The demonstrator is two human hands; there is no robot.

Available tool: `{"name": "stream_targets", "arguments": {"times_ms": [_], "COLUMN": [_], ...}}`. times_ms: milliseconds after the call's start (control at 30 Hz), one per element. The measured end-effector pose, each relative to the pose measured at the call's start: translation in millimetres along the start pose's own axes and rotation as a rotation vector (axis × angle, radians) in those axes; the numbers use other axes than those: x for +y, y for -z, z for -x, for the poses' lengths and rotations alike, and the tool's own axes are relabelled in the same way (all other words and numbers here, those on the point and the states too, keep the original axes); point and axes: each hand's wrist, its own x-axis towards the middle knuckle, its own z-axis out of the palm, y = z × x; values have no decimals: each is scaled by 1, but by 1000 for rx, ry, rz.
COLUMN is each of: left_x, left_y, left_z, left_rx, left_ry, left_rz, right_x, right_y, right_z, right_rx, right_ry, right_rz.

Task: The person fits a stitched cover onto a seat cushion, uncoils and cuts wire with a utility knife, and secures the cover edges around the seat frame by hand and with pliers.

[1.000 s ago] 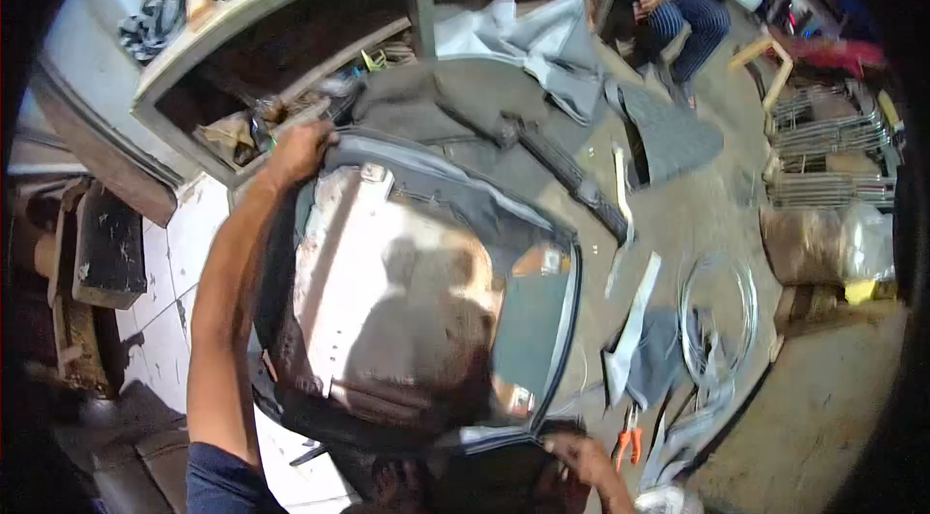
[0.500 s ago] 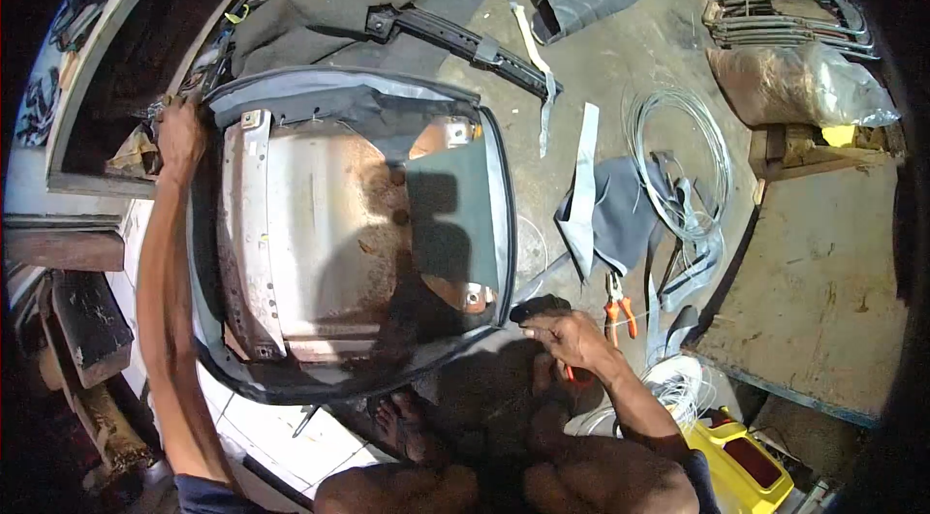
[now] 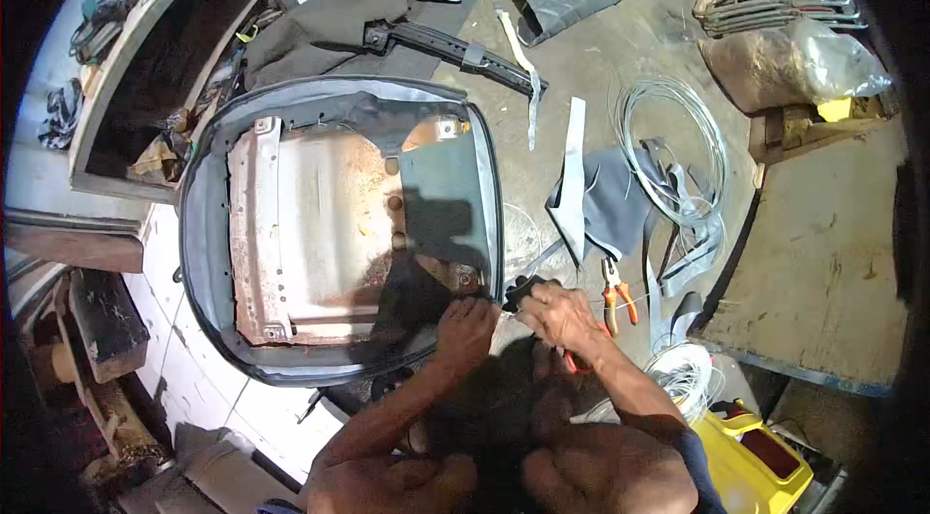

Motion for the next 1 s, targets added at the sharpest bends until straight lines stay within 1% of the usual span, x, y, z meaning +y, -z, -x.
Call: {"name": "stream_targets", "arguments": {"times_ms": [100, 167, 233, 267, 367, 400, 433, 467, 500, 533, 567, 633, 667, 733, 767, 833, 900, 933, 967, 1000], "left_x": [-2, -3, -6, -3, 0, -4, -5, -3, -3, -2, 3, 13, 13, 14, 11, 7, 9, 10, 10, 10], "left_y": [6, -3, -2, 3, 3, -1, -2, -3, -6, -3, 0, 8, 10, 12, 9, -5, -13, -16, -16, -15], "left_z": [-4, -1, -8, -11, -8, -8, -9, -5, -7, -10, -7, -3, -3, -4, -5, 0, -1, -1, 0, 3], "left_rx": [87, 64, 58, 64, 87, 89, 89, 92, 50, 6, 6, 134, 131, 44, 56, 54, 107, 154, 201, 243], "left_ry": [49, 23, -4, -24, -50, -60, -66, -63, -7, 50, 52, 123, 120, 107, 112, 115, 131, 158, 183, 182], "left_rz": [212, 172, 121, 124, 158, 173, 187, 184, 120, 56, 54, 7, 1, 58, 45, 63, 44, 82, 120, 133], "right_x": [7, 10, 17, 18, 16, 16, 19, 18, 21, 19, 22, 19, 21, 23, 21, 9, 9, -11, -17, -20], "right_y": [-3, -2, 5, 6, 24, 20, 19, 16, 14, 25, 23, 22, 13, 0, 1, 5, -34, -27, -34, -35], "right_z": [-8, -16, -25, -30, -42, -43, -43, -39, -39, -38, -34, -28, -22, -14, -14, -20, -22, -26, -29, -26], "right_rx": [1, -13, -46, -104, -269, -242, -238, -276, -305, -397, -420, -399, -393, -247, -237, -241, -172, -102, -67, -41], "right_ry": [-32, -19, 91, 74, 14, 10, 18, -71, -156, -252, -233, -304, -302, -327, -331, -502, -500, -501, -480, -485], "right_rz": [-82, -35, -99, -29, -159, -310, -299, -434, -565, -543, -519, -496, -500, -730, -726, -677, -720, -710, -598, -633]}}
